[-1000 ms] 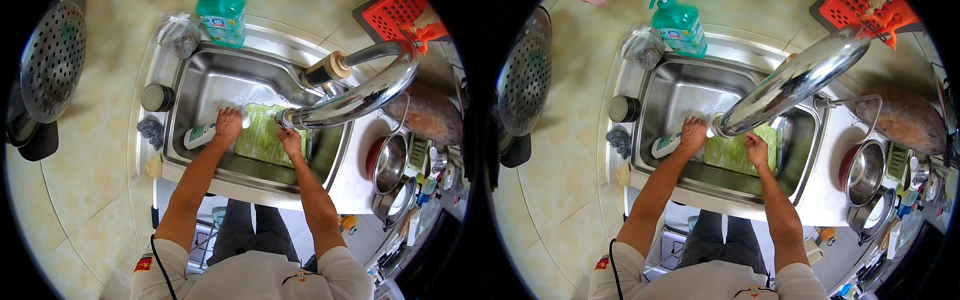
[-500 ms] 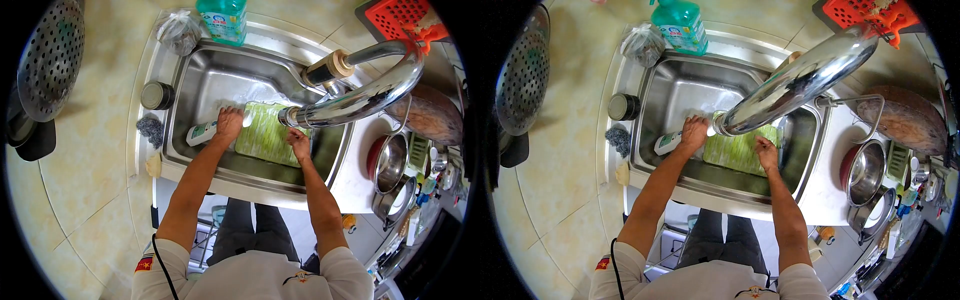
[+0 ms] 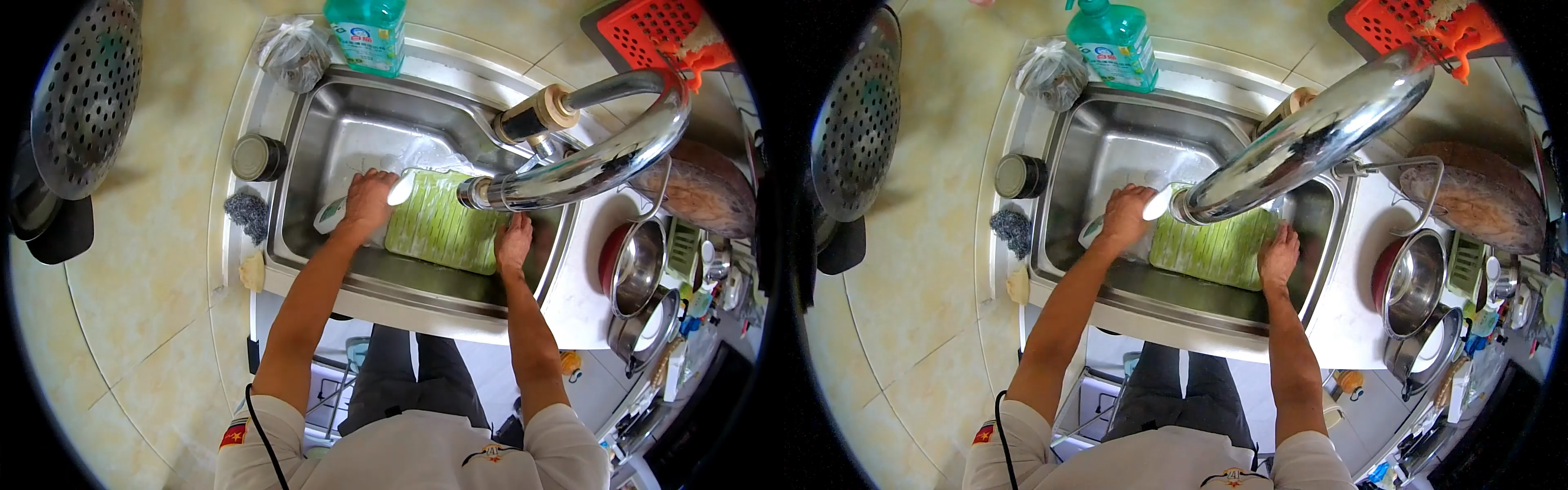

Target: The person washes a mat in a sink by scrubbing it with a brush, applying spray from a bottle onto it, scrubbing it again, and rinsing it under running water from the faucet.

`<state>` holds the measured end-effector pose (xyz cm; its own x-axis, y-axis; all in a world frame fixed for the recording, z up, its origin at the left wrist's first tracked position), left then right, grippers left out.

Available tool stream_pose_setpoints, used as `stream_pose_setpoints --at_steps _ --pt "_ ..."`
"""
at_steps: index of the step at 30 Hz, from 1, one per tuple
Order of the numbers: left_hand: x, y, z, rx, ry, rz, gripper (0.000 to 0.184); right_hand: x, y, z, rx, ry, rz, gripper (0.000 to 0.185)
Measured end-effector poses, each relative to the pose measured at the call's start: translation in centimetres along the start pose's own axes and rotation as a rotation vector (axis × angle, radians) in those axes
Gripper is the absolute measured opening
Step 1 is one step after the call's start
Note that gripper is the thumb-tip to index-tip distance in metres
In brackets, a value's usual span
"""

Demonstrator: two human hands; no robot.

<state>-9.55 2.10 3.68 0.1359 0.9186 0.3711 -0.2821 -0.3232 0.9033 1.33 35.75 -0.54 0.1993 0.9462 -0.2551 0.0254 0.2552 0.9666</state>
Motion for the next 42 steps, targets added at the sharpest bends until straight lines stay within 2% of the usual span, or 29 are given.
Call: stream_pose_setpoints --at_steps 2,5,7,10,13,16,17,19,20,22,23,26,27,28,30,34,37,40,42 --pt "-0.3 3.6 0.1 0.122 -0.034 0.135 0.049 1.3 -1.2 -0.1 -0.006 -0.04 0.053 0.059" --pt "-1.5 7.7 -0.2 0.222 -0.032 0.478 0.049 3.5 -4.6 -0.1 -0.091 -0.106 0.055 0.066" --pt "-0.6 8.0 -0.5 0.206 -0.178 0.438 0.051 4.4 -6.3 -0.8 -0.208 -0.182 -0.005 0.07" --pt "2.6 6.2 -0.2 0.102 -0.339 0.294 0.054 3.8 -6.3 -1.6 -0.22 -0.212 0.034 0.068" --pt "5.3 1.8 -0.2 -0.101 -0.288 0.274 0.046 3.8 -6.3 -2.3 -0.196 -0.232 0.027 0.059" --pt "6.8 0.2 -0.8 -0.172 -0.166 0.159 0.043 3.5 -6.0 -2.8 -0.046 -0.14 0.009 0.051" --pt "6.9 0.2 -1.0 -0.225 -0.043 0.174 0.037 3.5 -6.3 -2.5 -0.062 -0.121 -0.077 0.05" --pt "7.4 -0.9 -1.4 -0.21 0.002 0.134 0.033 2.6 -5.2 -2.1 -0.089 -0.084 -0.248 0.049" --pt "7.5 -1.5 -1.6 -0.202 0.022 0.113 0.031 2.6 -5.1 -1.7 -0.152 -0.178 -0.358 0.049" --pt "7.4 -4.0 -1.9 -0.119 -0.094 0.059 0.028 0.7 -3.8 -0.5 -0.274 -0.367 -0.577 0.049" --pt "7.5 -5.3 -2.0 -0.077 -0.154 0.033 0.026 0.9 -4.3 0.0 -0.275 -0.31 -0.564 0.051" --pt "6.9 -7.3 -2.2 0.002 -0.135 0.019 0.023 0.5 -5.2 0.7 -0.262 -0.286 -0.657 0.052" --pt "6.9 -7.2 -2.3 -0.056 -0.113 0.033 0.027 -0.6 -4.2 0.8 -0.293 -0.326 -0.696 0.052" --pt "7.0 -7.0 -2.5 -0.113 -0.09 0.045 0.03 -0.4 -4.7 0.9 -0.286 -0.303 -0.677 0.052" --pt "6.8 -6.2 -3.0 -0.138 0.123 0.189 0.036 0.2 -5.7 0.9 -0.264 -0.261 -0.634 0.051" --pt "7.0 -7.5 -3.3 -0.16 0.017 0.059 0.042 1.1 -6.7 0.9 -0.175 -0.167 -0.531 0.048" --pt "6.5 -6.3 -2.8 -0.089 0.15 0.248 0.038 0.4 -5.3 0.6 -0.069 -0.035 -0.428 0.045" --pt "6.7 -6.3 -2.6 0.046 -0.014 0.204 0.04 -0.9 -3.6 0.5 -0.049 0.023 -0.369 0.044" --pt "6.4 -5.1 -2.0 0.002 -0.039 0.159 0.046 -1.6 -3.5 0.3 -0.121 0.006 -0.371 0.05"
Point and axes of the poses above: each hand's wrist, its own z-axis away from the middle knuckle, its own y-axis out of the back of the hand, x = y × z, the point moved 8 cm from there along -z, towards the middle knuckle, and after that the axes turned 9 degrees about y, right-handed, at the moved point
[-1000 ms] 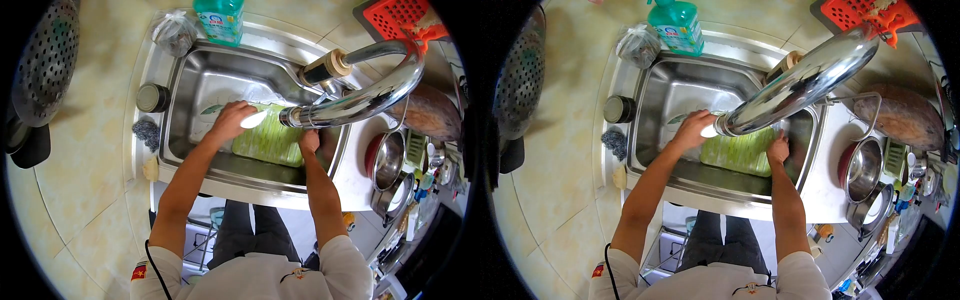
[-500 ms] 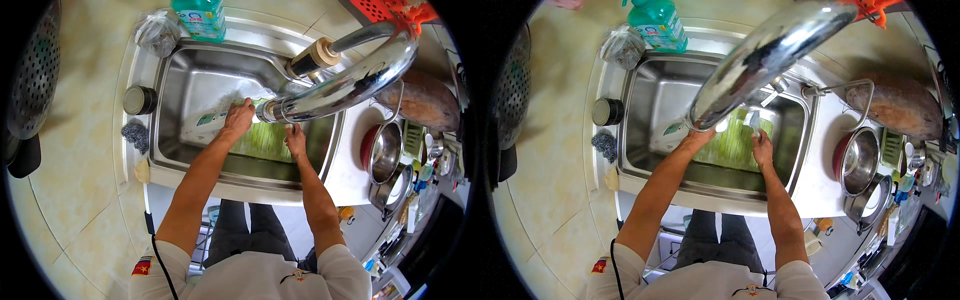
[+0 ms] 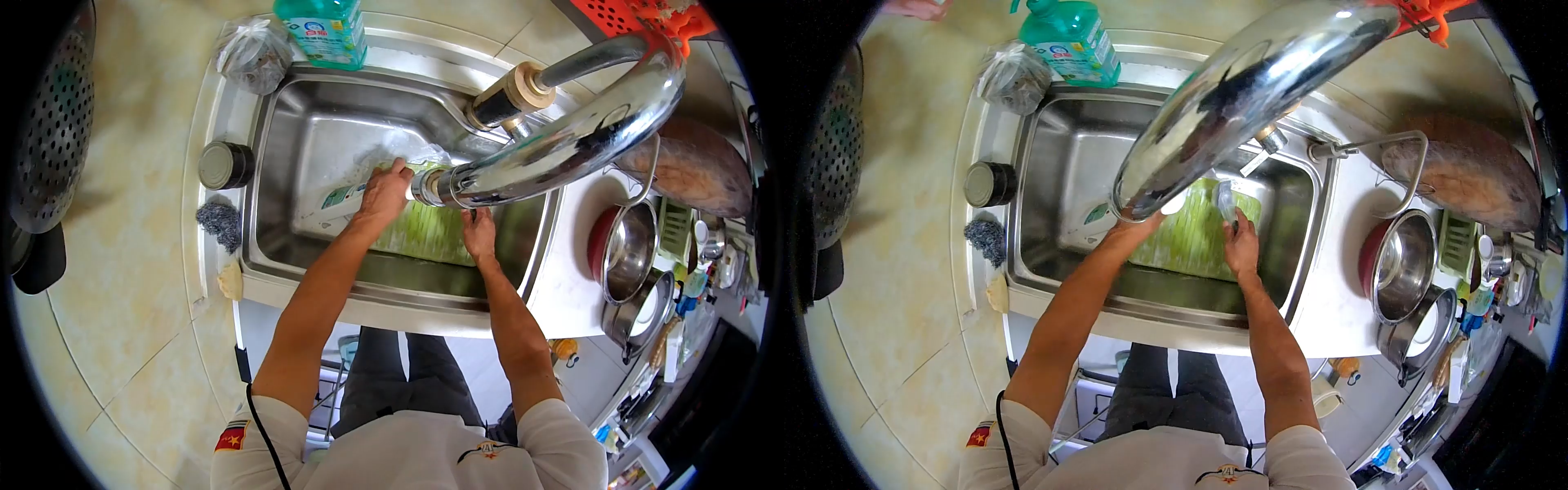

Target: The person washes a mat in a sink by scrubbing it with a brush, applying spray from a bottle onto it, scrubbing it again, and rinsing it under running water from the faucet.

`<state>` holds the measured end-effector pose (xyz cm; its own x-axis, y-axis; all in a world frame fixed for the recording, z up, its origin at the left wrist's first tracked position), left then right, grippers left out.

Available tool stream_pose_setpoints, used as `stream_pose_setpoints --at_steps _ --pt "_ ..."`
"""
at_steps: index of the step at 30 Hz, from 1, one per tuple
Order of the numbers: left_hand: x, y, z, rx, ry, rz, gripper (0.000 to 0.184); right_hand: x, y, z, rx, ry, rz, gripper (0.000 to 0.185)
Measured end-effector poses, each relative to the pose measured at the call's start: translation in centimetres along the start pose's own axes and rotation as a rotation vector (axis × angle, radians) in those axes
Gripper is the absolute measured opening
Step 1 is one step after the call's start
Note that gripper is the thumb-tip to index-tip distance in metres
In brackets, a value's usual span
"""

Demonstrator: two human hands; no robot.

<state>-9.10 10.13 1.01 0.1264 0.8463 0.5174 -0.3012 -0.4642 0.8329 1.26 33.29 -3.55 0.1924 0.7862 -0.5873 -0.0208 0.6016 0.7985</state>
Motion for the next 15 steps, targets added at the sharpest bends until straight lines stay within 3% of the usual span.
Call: stream_pose_setpoints --at_steps 2,4,5,10,11,15 --pt "0.6 4.4 0.4 0.025 -0.02 0.15 0.051 -0.6 -1.2 -0.8 -0.013 0.042 -0.02 0.051" --pt "-0.2 9.1 0.4 0.124 -0.041 0.498 0.055 -1.4 -3.5 -1.9 -0.012 0.148 0.018 0.052" --pt "-0.9 10.3 -0.1 0.163 -0.117 0.454 0.051 -2.1 -5.0 -2.4 -0.004 0.232 0.07 0.052" --pt "-9.2 11.3 -0.6 0.212 0.079 0.884 0.069 -3.5 -7.0 -3.6 -0.169 0.306 0.461 0.038" --pt "-9.9 11.5 -0.8 0.237 0.071 0.872 0.068 -1.4 -6.8 -3.6 -0.052 0.125 0.196 0.035" --pt "-10.0 13.9 -1.2 0.303 0.03 0.803 0.068 -4.3 -4.8 -2.9 -0.089 0.289 0.176 0.042"
Point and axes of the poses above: each hand's wrist, its own z-axis away from the middle knuckle, its own y-axis out of the back of the hand, x = y × z, the point moved 8 cm from there along -z, towards the middle knuckle, and after that the axes turned 9 degrees about y, right-handed, at the moved point
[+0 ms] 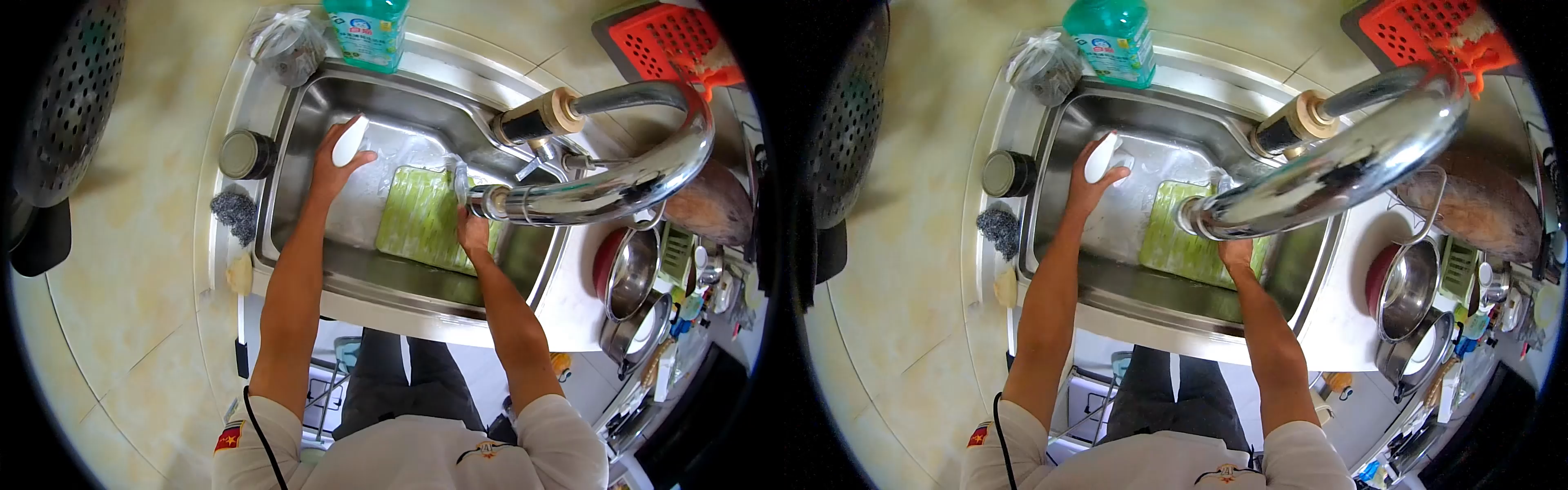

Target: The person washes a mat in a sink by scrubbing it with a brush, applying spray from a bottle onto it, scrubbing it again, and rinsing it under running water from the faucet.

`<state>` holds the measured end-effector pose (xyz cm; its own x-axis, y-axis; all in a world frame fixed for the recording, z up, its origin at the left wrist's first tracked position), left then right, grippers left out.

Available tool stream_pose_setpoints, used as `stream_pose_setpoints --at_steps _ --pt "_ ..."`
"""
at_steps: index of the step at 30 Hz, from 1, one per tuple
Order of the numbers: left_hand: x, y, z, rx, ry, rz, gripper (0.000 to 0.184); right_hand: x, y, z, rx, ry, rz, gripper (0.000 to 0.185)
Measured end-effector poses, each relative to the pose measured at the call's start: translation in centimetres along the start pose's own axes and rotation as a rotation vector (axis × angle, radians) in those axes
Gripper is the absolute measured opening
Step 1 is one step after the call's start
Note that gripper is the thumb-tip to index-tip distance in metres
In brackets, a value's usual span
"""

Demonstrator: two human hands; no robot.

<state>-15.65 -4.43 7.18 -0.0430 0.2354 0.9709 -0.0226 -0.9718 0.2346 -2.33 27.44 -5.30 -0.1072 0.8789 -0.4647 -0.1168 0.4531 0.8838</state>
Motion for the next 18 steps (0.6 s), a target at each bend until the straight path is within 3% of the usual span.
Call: stream_pose_setpoints --at_steps 3,6,9,10,12,13,14,16,18 --pt "-1.4 0.4 -0.4 0.021 0.138 -0.045 0.072 -1.4 -0.5 -0.4 -0.052 -0.067 -0.14 0.05" --pt "-2.3 0.8 -0.3 0.038 0.13 0.022 0.073 -0.4 -0.6 -0.7 -0.217 -0.203 -0.078 0.062" --pt "-1.8 2.3 2.1 0.29 0.193 -0.259 0.077 2.6 -2.8 0.7 0.093 -0.046 0.07 0.066" --pt "-4.6 2.9 3.3 0.296 0.296 -0.339 0.077 3.0 -3.4 0.9 0.146 -0.035 0.109 0.067" --pt "-12.0 4.6 6.5 0.307 0.5 -0.498 0.077 3.1 -4.3 0.4 -0.053 -0.168 0.028 0.065" --pt "-10.2 3.6 7.8 0.099 0.647 -0.555 0.076 3.2 -4.8 0.2 -0.153 -0.236 -0.002 0.065" --pt "-7.9 2.0 9.1 -0.113 0.788 -0.605 0.075 2.5 -4.8 0.1 -0.109 -0.206 -0.021 0.064" --pt "-10.1 -4.1 10.3 -0.296 0.479 -0.599 0.07 0.5 -4.2 -0.6 0.0 -0.049 0.11 0.063" --pt "-7.7 -9.7 10.8 -0.288 -0.006 -0.841 0.089 -0.7 -3.6 -1.0 0.053 0.055 0.194 0.062"
Point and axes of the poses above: each hand's wrist, its own z-axis away from the middle knuckle, its own y-axis out of the back of the hand, x = y × z, the point moved 8 cm from there along -z, towards the middle knuckle, and after that the axes turned 9 degrees about y, right-handed, at the moved point
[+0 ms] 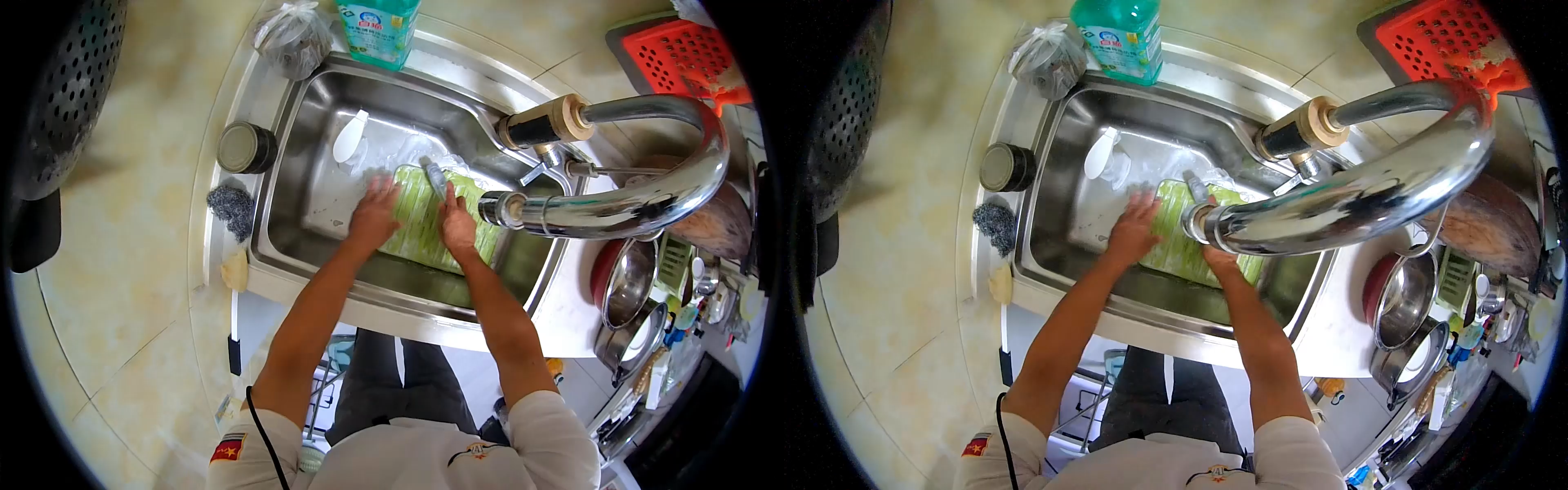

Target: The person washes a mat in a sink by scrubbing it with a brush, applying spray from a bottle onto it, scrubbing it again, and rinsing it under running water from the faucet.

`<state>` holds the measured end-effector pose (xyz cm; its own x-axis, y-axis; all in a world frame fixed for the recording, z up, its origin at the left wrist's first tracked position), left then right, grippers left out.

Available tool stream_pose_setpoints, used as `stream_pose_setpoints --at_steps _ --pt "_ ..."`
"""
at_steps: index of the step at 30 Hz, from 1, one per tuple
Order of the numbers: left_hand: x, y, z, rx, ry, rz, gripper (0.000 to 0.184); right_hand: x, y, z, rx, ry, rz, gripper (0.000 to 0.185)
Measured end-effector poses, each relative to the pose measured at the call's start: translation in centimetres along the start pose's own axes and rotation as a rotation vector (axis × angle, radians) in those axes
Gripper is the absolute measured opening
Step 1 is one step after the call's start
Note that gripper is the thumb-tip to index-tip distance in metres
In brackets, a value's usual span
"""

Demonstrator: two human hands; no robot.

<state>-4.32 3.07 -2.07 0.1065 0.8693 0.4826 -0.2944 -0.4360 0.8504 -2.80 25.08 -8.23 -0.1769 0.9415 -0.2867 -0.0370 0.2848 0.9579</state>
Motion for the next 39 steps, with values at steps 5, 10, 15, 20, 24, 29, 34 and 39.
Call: stream_pose_setpoints --at_steps 5,10,15,20,24,29,34,39 --pt "-0.2 -5.6 -1.7 -0.33 0.011 -0.387 0.11 5.0 1.5 0.8 0.07 -0.202 -0.297 0.059" --pt "0.2 -6.0 -1.2 -0.282 -0.006 -0.433 0.111 0.0 -0.2 -1.3 -0.132 -0.053 -0.074 0.058" --pt "-0.1 -6.3 -1.6 -0.276 0.02 -0.446 0.114 3.1 2.0 2.4 0.022 0.506 1.357 0.062" --pt "0.4 -6.2 -1.0 -0.293 -0.007 -0.417 0.114 0.0 -0.1 -0.7 -0.205 -0.027 0.055 0.061" --pt "-0.4 -6.0 -1.0 -0.233 -0.005 -0.353 0.083 7.1 1.4 1.1 -0.058 0.008 -0.288 0.06" --pt "-0.5 -6.4 -1.1 -0.146 -0.029 -0.358 0.072 0.2 1.4 -1.1 -0.252 -0.051 -0.11 0.059" --pt "-0.9 -6.9 -0.1 -0.17 -0.021 -0.334 0.083 -4.8 0.0 -4.1 -0.245 0.011 -0.159 0.057" --pt "-0.6 -6.7 -0.3 -0.188 -0.031 -0.31 0.077 -5.9 0.0 -2.7 -0.334 -0.054 -0.091 0.056"
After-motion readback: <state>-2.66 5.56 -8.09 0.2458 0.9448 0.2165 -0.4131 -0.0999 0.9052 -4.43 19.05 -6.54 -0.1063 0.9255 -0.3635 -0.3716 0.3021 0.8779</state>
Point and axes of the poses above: each hand's wrist, its own z-axis away from the middle knuckle, its own y-axis out of the back of the hand, x = y × z, the point moved 8 cm from there along -z, towards the middle knuckle, and after that the axes turned 9 degrees about y, right-handed, at the moved point
